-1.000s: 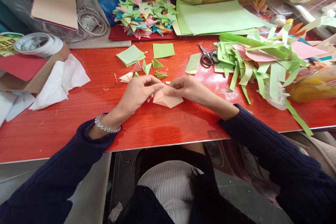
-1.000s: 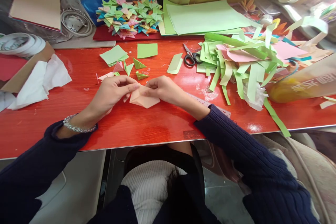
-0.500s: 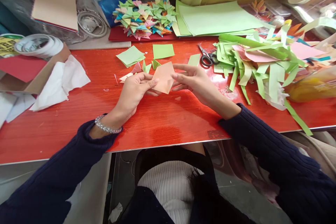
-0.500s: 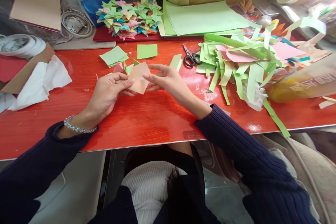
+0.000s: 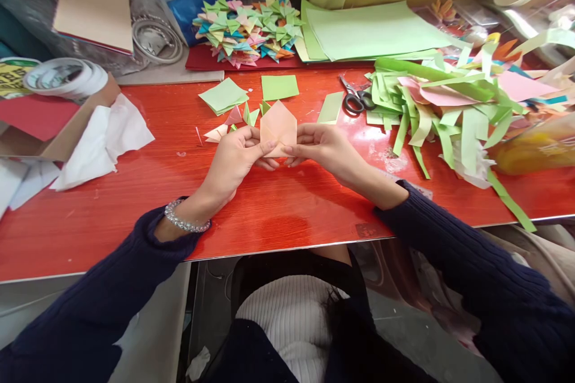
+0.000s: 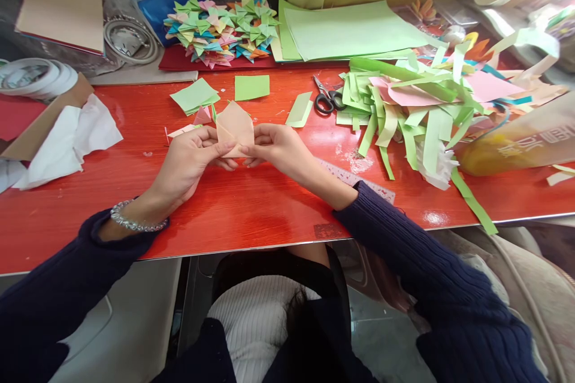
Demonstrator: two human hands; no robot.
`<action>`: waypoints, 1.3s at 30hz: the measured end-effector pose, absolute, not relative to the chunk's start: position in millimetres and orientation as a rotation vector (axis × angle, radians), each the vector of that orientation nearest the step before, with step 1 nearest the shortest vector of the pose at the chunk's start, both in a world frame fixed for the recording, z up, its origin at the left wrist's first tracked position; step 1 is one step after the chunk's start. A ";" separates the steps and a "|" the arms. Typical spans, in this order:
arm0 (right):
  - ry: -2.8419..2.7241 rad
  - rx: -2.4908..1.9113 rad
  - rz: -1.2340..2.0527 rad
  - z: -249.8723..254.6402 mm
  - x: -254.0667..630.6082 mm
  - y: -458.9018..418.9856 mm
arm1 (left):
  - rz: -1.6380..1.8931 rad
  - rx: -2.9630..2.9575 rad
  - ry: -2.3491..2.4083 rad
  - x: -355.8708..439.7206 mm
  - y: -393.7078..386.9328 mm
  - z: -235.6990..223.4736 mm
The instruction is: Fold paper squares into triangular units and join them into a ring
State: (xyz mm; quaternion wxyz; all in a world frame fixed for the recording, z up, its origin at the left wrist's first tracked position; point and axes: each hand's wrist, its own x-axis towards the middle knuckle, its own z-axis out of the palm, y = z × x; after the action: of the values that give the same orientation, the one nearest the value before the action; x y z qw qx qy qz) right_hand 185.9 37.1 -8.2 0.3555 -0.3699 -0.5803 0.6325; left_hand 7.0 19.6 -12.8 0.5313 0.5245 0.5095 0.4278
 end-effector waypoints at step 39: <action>-1.345 -0.852 1.564 -14.1 191.2 37.5 | 1.214 1.206 1.076 3.5 17.8 -6.3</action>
State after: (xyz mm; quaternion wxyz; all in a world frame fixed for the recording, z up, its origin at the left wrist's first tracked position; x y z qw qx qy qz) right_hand 191.2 37.5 -14.1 0.4393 -0.3429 -0.5413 0.6296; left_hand 3.5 17.8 -6.3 0.5314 0.5054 0.4508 0.5088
